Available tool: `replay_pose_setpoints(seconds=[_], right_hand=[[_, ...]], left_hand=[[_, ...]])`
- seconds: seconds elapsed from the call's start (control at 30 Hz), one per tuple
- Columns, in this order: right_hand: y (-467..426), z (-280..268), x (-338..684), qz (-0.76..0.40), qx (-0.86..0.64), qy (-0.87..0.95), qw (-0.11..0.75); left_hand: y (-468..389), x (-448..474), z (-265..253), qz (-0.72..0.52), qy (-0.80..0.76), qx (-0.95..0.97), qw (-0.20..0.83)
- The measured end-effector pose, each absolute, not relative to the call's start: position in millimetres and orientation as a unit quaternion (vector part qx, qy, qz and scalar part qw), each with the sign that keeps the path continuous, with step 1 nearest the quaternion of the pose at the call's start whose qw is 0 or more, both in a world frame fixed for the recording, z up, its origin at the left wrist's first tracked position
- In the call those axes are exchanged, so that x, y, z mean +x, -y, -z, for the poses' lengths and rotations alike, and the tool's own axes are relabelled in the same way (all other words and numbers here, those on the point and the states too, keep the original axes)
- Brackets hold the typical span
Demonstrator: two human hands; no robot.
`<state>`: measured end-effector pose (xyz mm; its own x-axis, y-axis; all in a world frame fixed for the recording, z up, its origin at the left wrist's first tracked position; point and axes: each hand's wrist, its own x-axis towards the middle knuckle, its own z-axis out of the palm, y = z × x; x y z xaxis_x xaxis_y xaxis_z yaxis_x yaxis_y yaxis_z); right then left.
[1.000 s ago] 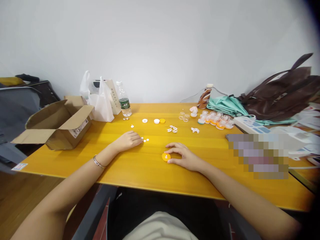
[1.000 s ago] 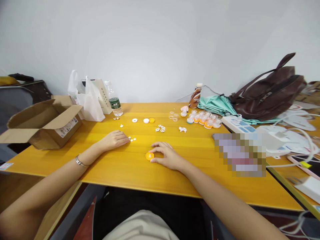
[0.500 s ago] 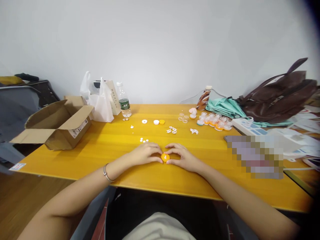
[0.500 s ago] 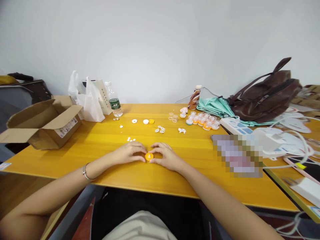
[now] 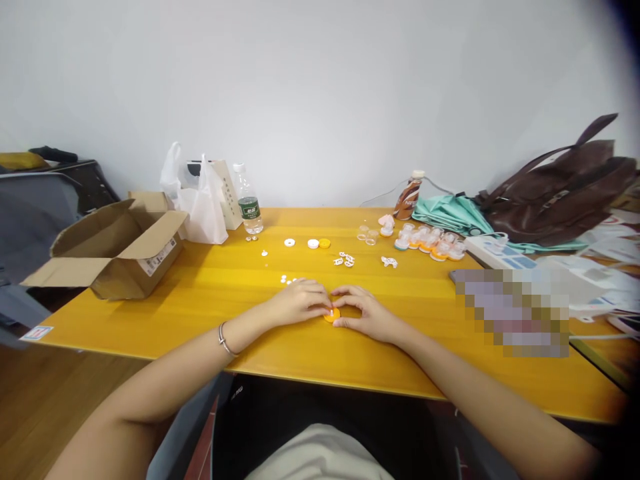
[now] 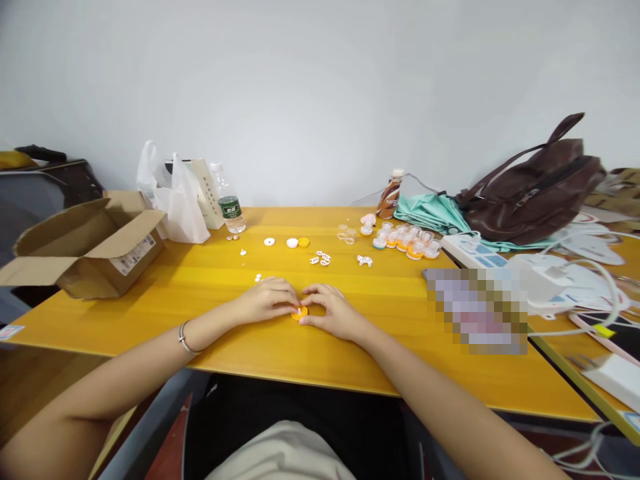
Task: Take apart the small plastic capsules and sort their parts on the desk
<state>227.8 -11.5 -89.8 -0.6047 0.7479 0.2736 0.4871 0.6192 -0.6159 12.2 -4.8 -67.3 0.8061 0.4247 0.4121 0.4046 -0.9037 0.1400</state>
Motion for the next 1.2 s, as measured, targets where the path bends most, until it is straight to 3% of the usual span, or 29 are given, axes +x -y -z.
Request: replay_pose_setpoints(seconds=[0.17, 0.3, 1.2], right_hand=[[8.6, 93.5, 229.3, -0.236, -0.348, 0.868, 0.263], [7.5, 94.0, 229.2, -0.235, -0.345, 0.867, 0.272], [8.2, 92.4, 228.6, -0.237, -0.346, 0.868, 0.266]], left_hand=[[6.5, 12.7, 59.7, -0.190, -0.136, 0.961, -0.148], [9.3, 11.6, 55.7, -0.178, -0.100, 0.959, -0.199], [3.7, 11.4, 63.1, -0.180, -0.095, 0.957, -0.205]])
